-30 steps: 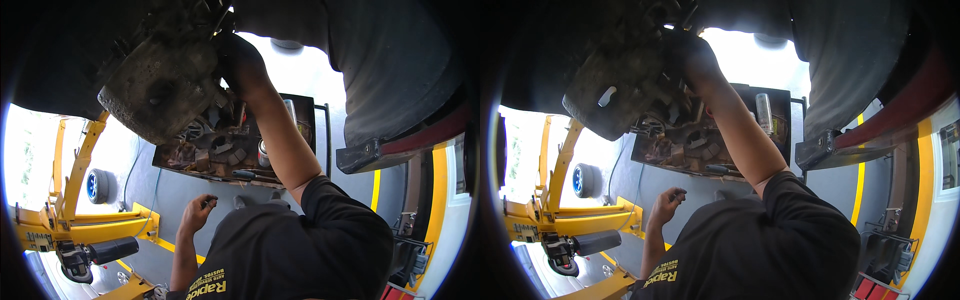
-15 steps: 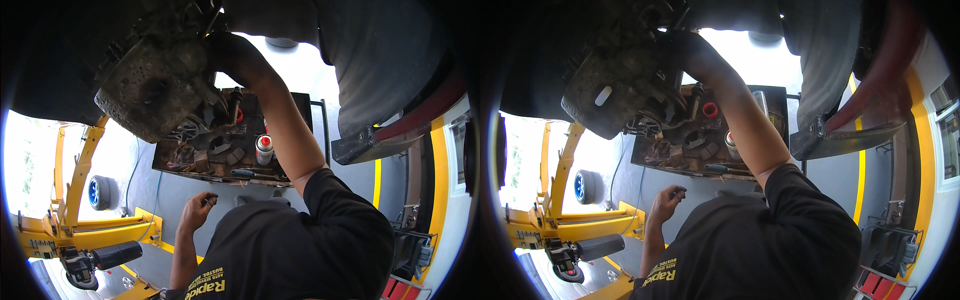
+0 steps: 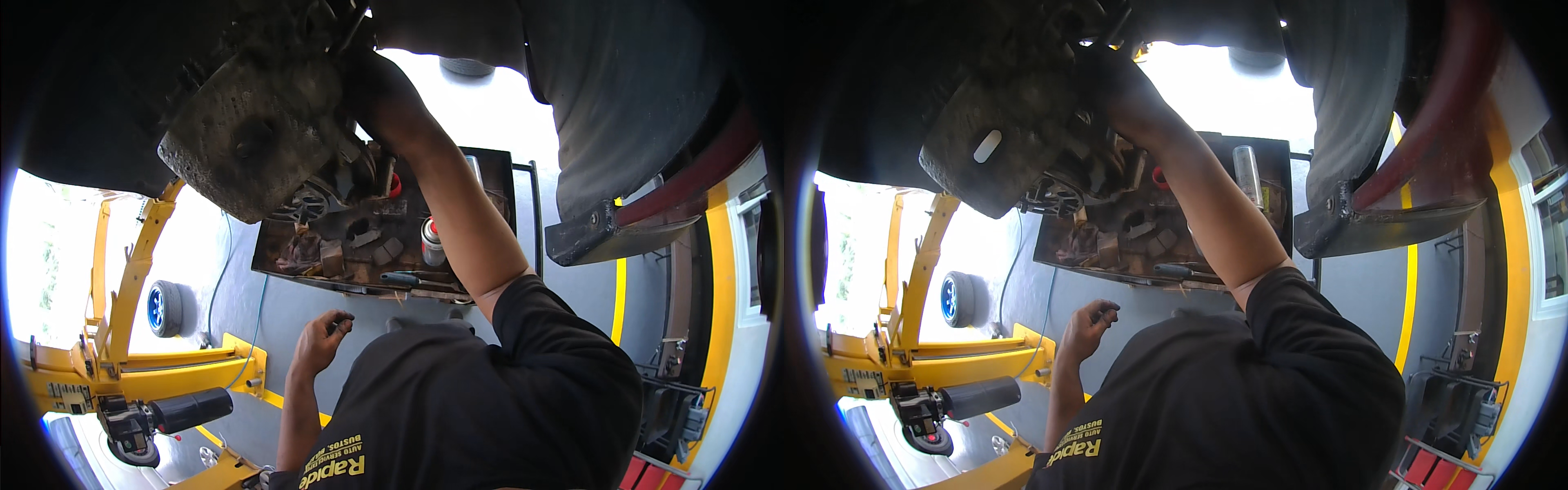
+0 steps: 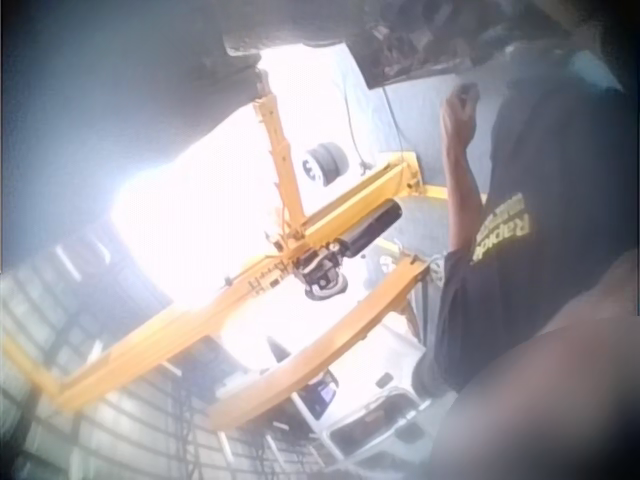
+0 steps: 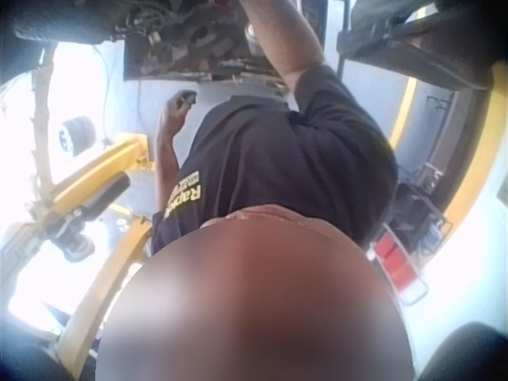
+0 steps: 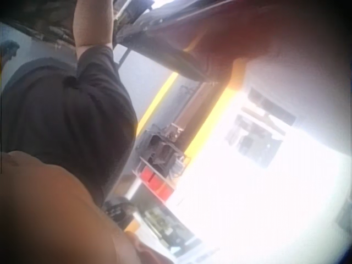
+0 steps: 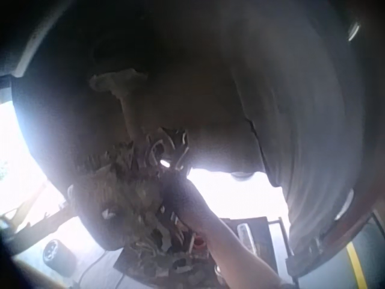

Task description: The person sprays a lubricant onto the brake caliper and rotor, then uses a rag to wipe and clean the components. They handle the brake pads and caliper, repeatedly wiping and inspecting the parts while working under the lifted vehicle.

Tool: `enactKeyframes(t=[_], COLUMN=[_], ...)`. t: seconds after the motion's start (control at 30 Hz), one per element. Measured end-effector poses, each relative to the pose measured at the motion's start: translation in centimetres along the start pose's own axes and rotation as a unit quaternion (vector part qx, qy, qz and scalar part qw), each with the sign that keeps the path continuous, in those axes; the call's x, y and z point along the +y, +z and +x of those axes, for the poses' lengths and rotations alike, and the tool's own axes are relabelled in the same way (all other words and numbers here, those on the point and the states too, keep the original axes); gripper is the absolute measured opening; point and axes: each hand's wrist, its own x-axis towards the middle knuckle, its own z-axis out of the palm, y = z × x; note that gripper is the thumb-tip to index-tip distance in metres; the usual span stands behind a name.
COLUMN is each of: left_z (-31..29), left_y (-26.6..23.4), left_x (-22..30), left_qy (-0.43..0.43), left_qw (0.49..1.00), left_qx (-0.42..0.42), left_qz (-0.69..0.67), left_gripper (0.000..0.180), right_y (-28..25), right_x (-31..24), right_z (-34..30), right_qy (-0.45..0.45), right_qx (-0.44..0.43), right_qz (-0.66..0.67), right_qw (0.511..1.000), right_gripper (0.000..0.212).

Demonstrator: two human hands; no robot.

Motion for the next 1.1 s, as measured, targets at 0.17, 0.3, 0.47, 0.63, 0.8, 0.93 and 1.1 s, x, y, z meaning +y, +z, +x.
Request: enactKeyframes(t=[0.17,0.3,0.47,0.63,0.8,0.93,1.1], left_z=[-0.8,-0.9,0.5,2.8,3.1,2.4,2.0], left_y=[0.1,0.3,0.4,0.3,-0.1,0.1,0.6], left_x=[-0.3,-0.9,0.2,5.1,10.8,12.5,11.5], left_qy=[-0.006,-0.017,0.018,0.118,0.246,0.28,0.266], left_qw=[1.0,1.0,0.997,0.969,0.912,0.887,0.88], left_qx=[0.014,-0.005,-0.013,-0.062,-0.045,-0.006,-0.019], left_qz=[0.003,-0.016,-0.068,-0.208,-0.325,-0.366,-0.393], left_gripper=[0.028,0.027,0.026,0.027,0.039,0.044,0.042], right_y=[-3.5,-4.4,-4.2,-2.8,-0.6,0.1,1.3], right_x=[1.1,-0.1,-5.3,-8.7,-9.7,-10.9,-10.9], right_z=[1.9,0.1,-5.4,-10.5,-14.6,-16.9,-18.4], right_qy=[-0.013,-0.232,-0.115,0.007,0.041,0.167,0.235], right_qx=[0.008,-0.026,0.026,0.033,0.019,-0.042,-0.056], right_qz=[-0.055,-0.402,-0.326,-0.194,-0.123,-0.108,-0.105], right_qw=[0.998,0.885,0.938,0.98,0.991,0.979,0.965], right_gripper=[0.023,0.015,0.007,0.004,0.013,0.026,0.024])
